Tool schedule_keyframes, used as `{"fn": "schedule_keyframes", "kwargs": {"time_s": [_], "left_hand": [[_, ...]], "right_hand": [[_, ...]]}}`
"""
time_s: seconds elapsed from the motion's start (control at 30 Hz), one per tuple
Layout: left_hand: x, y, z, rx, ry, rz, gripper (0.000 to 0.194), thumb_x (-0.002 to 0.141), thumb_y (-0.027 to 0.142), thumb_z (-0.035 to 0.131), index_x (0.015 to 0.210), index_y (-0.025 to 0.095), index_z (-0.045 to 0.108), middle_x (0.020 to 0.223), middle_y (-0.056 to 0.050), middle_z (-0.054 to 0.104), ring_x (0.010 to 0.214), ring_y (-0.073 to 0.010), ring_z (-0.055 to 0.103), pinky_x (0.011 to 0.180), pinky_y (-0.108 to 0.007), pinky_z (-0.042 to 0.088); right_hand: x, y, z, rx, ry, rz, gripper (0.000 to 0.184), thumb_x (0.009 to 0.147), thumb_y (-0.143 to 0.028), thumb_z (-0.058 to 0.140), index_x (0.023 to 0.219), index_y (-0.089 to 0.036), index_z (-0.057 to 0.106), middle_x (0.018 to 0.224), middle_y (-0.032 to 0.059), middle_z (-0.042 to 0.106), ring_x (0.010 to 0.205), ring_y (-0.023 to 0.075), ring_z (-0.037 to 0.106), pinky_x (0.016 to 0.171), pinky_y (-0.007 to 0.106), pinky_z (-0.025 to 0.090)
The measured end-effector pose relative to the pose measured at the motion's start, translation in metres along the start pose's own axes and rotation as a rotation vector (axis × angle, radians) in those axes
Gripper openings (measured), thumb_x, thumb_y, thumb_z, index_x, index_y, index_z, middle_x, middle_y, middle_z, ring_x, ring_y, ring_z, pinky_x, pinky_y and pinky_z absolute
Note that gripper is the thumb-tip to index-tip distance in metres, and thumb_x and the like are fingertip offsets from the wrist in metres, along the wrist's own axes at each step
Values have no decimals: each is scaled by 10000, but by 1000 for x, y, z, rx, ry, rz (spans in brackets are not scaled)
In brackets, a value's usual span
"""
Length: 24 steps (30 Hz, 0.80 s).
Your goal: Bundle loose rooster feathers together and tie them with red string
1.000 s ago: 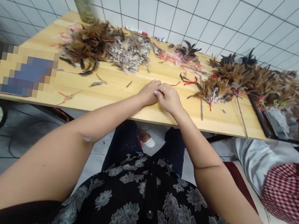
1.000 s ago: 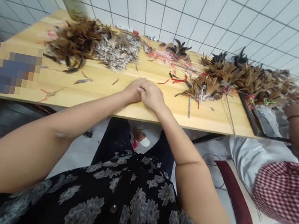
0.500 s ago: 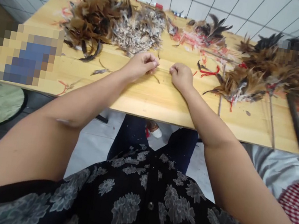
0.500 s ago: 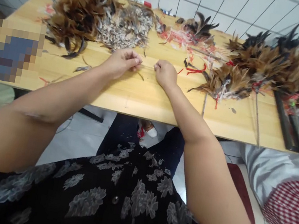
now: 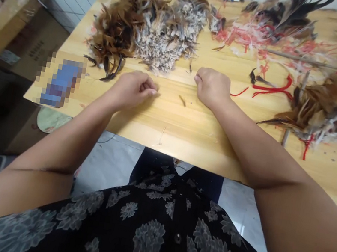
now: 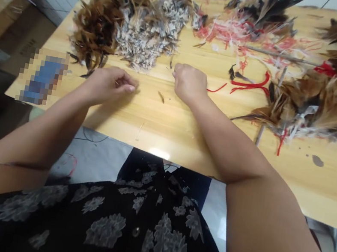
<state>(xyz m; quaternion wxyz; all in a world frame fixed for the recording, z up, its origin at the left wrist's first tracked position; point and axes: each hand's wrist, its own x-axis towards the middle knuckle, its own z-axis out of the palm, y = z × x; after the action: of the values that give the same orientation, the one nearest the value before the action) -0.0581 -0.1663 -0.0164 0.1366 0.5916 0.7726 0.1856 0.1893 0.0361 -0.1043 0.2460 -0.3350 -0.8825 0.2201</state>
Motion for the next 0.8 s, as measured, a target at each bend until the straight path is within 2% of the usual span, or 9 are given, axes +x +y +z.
{"fn": "schedule_keyframes", "kwargs": {"time_s": [0.1,0.3,0.43,0.57,0.63,0.7,0.8], "left_hand": [[8,8,8,8,3,-35,134,923,204,892,910,255,769,896,-24,779,823,-277,731,918,-440,638],[43,14,3,29,173,17,146,971,149,830,975,252,726,1039,-59,808,927,-289,753,1020,-479,656],[62,6,8,37,118,147,187,903,132,806,1006,279,754,1116,-60,767,1045,-322,802,1099,-473,649],[75,-3,22,49,57,238,123,903,175,735,983,268,742,1060,-85,771,1121,-358,801,1120,-483,646],[79,-5,27,50,69,240,96,935,178,723,945,269,695,1064,-99,785,1178,-369,793,1166,-494,636],[82,-2,28,52,95,235,152,954,138,732,931,267,654,1117,-107,798,1248,-378,787,1213,-511,615],[83,13,22,66,148,298,246,965,37,713,934,262,618,1202,-107,822,1351,-381,769,1281,-542,567]], "right_hand": [[-4,-7,-2,16,8,7,204,1170,-395,608,1047,-251,686,1029,86,773,1088,319,786,1128,537,656],[-6,-14,-2,15,17,1,180,1175,-378,620,1078,-259,713,1045,94,810,1124,324,791,1106,479,643],[-8,-28,-11,-45,-27,30,178,1181,-332,617,1117,-247,760,1082,114,836,1116,342,809,1098,499,634],[-9,-36,-17,-79,-65,49,185,1183,-293,614,1166,-239,790,1142,137,861,1140,364,825,1101,517,627],[-9,-36,-17,-61,-52,50,170,1183,-297,636,1164,-243,796,1137,130,862,1151,360,823,1112,511,624],[-8,-34,-16,-38,-28,50,162,1186,-312,653,1159,-249,800,1123,117,860,1161,353,816,1126,506,622],[-6,-31,-16,-23,-5,58,190,1211,-334,633,1182,-259,805,1136,97,864,1174,340,805,1141,504,623]]}}
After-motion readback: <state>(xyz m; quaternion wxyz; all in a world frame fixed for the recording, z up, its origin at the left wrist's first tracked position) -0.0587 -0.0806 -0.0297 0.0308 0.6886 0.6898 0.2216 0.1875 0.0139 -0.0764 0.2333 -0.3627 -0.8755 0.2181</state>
